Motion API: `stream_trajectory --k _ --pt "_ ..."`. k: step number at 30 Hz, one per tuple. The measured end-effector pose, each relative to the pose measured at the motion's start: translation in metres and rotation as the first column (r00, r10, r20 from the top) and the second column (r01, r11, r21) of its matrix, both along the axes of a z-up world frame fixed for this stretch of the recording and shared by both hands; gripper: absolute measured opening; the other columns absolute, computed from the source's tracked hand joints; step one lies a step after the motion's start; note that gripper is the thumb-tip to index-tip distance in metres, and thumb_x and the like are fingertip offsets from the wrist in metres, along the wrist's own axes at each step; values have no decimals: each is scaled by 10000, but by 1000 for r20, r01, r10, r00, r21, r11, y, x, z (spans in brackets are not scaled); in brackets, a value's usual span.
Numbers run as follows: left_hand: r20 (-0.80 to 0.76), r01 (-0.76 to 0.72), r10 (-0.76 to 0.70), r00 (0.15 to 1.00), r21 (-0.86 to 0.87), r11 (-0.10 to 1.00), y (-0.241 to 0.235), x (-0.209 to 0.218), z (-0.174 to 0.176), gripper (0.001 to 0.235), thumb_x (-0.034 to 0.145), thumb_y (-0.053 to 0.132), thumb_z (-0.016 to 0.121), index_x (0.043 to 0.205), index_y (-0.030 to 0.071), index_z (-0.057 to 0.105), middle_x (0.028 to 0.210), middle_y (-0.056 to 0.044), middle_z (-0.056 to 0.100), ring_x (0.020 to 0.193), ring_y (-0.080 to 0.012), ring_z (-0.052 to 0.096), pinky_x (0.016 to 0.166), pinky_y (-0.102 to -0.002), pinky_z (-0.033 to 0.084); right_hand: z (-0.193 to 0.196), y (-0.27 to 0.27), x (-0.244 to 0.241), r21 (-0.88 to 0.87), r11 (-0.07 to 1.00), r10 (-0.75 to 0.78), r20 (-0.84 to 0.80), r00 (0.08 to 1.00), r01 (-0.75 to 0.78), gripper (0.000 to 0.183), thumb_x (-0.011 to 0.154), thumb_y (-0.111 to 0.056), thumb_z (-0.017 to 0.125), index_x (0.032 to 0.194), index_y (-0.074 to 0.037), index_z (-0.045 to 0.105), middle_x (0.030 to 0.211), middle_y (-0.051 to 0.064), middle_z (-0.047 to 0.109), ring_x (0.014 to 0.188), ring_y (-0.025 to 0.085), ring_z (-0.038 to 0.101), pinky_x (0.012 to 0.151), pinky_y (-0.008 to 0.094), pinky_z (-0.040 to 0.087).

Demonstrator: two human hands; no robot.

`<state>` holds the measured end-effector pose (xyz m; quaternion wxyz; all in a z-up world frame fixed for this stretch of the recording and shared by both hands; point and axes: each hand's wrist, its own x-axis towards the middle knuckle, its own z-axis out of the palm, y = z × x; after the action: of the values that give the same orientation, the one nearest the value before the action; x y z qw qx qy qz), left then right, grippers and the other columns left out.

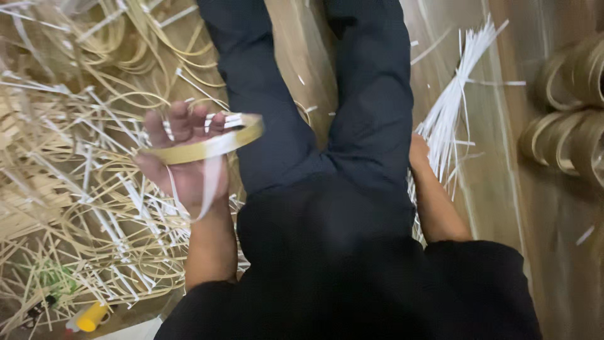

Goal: The person sits on the floor and weaves a basket frame using white plastic strips and curved bamboo pieces. They wrap the strips around the bamboo, secure them with knots, and trim the excess with scissors.

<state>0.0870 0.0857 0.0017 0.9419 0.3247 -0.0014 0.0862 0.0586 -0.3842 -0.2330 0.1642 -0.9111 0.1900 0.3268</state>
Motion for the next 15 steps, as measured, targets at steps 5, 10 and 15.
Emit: stream_trajectory --k 5,10,15 --pt "-60 31 -49 997 -263 964 39 2 11 528 1224 493 339 1436 68 568 1284 -147 724 1160 -293 696 1021 -454 533 56 5 63 32 997 62 154 986 -68 403 1032 -345 573 1217 -16 716 1077 303 713 1005 449 695 883 520 539" --pt "-213 82 -143 966 -271 959 32 14 41 614 1202 522 304 1425 13 565 1263 -202 711 1155 -332 685 1025 -473 546 227 93 117 573 757 -53 534 844 -315 378 1035 -146 689 1389 -35 614 1207 145 750 1029 234 747 867 357 617" --pt "-469 182 -206 859 -96 979 6 34 100 936 945 742 236 1362 -29 563 1332 -212 656 1241 -318 671 1051 -531 562 328 221 113 629 363 102 706 700 -687 548 961 -157 761 1440 -31 526 1340 150 674 1219 287 674 971 363 566"
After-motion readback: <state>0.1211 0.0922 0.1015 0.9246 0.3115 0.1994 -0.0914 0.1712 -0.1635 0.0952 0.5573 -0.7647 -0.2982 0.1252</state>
